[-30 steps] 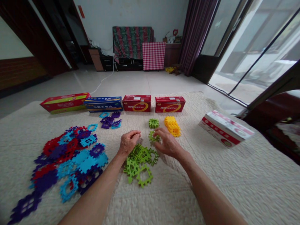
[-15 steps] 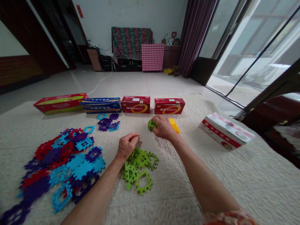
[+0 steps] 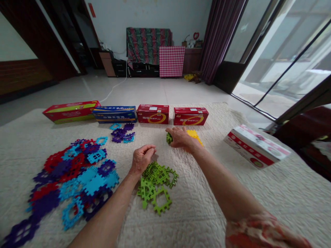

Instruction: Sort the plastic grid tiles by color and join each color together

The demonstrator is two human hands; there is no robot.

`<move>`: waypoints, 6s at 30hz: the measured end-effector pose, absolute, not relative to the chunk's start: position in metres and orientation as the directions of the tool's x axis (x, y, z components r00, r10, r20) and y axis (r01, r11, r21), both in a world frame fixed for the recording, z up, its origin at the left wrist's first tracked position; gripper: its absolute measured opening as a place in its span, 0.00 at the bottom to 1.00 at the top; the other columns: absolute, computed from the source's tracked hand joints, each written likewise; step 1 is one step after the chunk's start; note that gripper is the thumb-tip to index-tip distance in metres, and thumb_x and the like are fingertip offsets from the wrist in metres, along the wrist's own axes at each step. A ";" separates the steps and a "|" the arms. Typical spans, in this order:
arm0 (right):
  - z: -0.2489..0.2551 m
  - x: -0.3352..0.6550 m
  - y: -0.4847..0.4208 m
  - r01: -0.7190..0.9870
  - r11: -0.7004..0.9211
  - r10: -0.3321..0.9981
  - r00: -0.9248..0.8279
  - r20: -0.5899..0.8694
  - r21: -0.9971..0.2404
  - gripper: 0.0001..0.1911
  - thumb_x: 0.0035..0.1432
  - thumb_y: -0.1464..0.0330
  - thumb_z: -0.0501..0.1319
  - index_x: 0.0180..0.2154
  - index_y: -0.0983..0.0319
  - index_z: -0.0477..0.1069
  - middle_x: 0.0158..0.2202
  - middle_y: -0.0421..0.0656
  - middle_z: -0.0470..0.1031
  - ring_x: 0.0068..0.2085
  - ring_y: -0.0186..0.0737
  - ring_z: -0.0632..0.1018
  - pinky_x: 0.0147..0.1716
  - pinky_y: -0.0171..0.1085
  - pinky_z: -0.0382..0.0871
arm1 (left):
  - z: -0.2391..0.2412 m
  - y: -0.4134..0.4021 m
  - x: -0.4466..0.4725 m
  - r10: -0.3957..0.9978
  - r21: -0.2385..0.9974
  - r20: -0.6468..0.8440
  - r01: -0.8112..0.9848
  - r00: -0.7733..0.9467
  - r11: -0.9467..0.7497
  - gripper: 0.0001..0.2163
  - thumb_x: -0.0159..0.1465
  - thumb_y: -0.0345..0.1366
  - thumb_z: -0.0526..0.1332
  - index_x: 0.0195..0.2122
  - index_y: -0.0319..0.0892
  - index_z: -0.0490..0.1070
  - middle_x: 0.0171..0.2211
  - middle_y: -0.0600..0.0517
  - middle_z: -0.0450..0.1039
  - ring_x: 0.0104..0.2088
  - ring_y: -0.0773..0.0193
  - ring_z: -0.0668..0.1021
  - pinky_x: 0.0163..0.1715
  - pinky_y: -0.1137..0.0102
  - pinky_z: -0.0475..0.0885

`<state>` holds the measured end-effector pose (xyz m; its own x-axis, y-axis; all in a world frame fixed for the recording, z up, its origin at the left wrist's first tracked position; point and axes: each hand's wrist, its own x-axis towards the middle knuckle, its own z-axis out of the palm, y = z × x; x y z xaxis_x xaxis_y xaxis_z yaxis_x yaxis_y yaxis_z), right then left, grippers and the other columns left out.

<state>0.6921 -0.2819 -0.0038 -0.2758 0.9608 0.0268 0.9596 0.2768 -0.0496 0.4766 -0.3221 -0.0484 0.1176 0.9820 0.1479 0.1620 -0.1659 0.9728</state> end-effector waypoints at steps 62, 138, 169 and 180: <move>-0.036 0.644 -0.417 0.695 0.422 0.891 -0.200 0.406 -0.582 0.13 0.52 0.72 0.58 0.40 0.59 0.74 0.49 0.49 0.75 0.51 0.48 0.75 0.53 0.48 0.68 | -0.058 -0.313 0.479 0.958 0.977 0.182 0.073 0.222 -0.203 0.11 0.53 0.36 0.60 0.34 0.38 0.79 0.24 0.50 0.78 0.25 0.65 0.78 0.27 0.73 0.71; -0.032 0.679 -0.350 0.907 0.404 0.724 -0.234 0.649 -0.123 0.19 0.57 0.72 0.58 0.51 0.60 0.69 0.52 0.50 0.70 0.55 0.52 0.68 0.56 0.53 0.58 | -0.052 -0.310 0.479 0.997 0.993 0.068 -0.100 0.034 -0.064 0.14 0.50 0.38 0.61 0.35 0.37 0.78 0.27 0.49 0.78 0.28 0.64 0.78 0.25 0.74 0.71; -0.013 0.631 -0.370 0.658 0.450 0.893 -0.321 0.316 -0.603 0.13 0.63 0.68 0.52 0.44 0.60 0.73 0.38 0.42 0.79 0.37 0.37 0.78 0.39 0.36 0.71 | -0.049 -0.298 0.472 0.955 0.958 -0.039 -0.284 -0.293 -0.048 0.14 0.49 0.36 0.56 0.36 0.40 0.73 0.28 0.52 0.75 0.29 0.69 0.77 0.27 0.76 0.69; -0.026 0.640 -0.361 0.819 0.304 0.934 -0.156 0.321 -0.487 0.16 0.54 0.70 0.59 0.46 0.64 0.73 0.41 0.49 0.77 0.37 0.40 0.77 0.38 0.38 0.70 | -0.051 -0.299 0.472 0.968 0.956 -0.024 -0.290 -0.251 -0.052 0.14 0.49 0.36 0.58 0.35 0.39 0.75 0.28 0.52 0.76 0.28 0.68 0.76 0.27 0.76 0.69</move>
<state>0.6396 -0.3614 -0.0259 -0.1561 0.9341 0.3212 0.8188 0.3042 -0.4868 0.4725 -0.2991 -0.0512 -0.2511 0.9677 -0.0238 -0.2903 -0.0518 0.9555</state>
